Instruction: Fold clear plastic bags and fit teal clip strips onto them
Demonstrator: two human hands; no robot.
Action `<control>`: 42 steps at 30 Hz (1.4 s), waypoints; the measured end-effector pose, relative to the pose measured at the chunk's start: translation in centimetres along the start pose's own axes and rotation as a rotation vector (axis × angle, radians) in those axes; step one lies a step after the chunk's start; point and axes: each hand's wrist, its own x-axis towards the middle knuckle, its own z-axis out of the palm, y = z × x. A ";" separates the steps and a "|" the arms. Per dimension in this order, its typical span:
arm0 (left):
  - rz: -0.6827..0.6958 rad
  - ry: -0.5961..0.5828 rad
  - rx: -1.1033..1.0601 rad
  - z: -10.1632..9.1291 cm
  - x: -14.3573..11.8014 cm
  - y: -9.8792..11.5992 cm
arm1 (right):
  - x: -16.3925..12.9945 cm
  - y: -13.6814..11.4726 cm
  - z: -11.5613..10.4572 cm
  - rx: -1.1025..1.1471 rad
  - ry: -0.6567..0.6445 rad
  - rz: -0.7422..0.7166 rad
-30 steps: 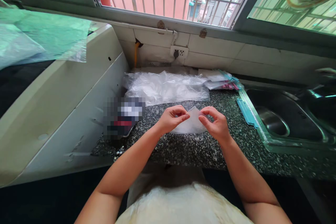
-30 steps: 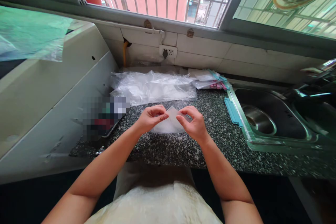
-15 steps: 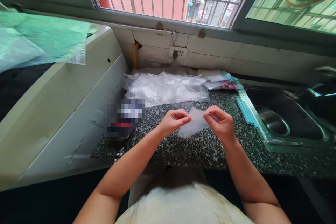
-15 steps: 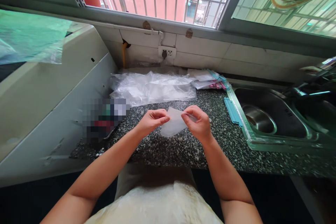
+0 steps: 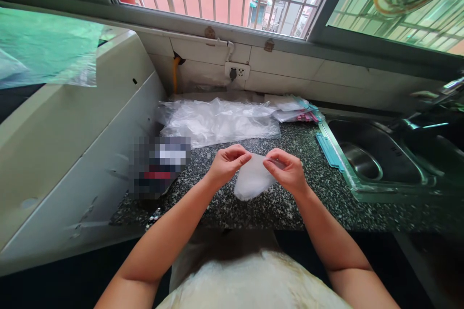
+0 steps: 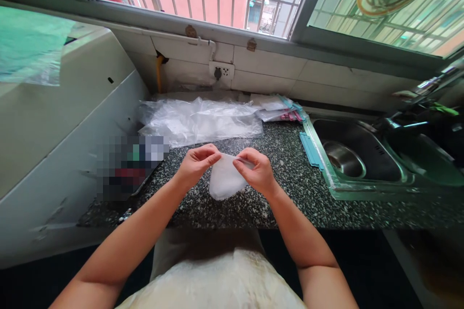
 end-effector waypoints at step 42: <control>-0.172 -0.027 -0.038 -0.1 0.1 -0.1 | 0.0 0.8 -0.4 0.106 0.132 0.122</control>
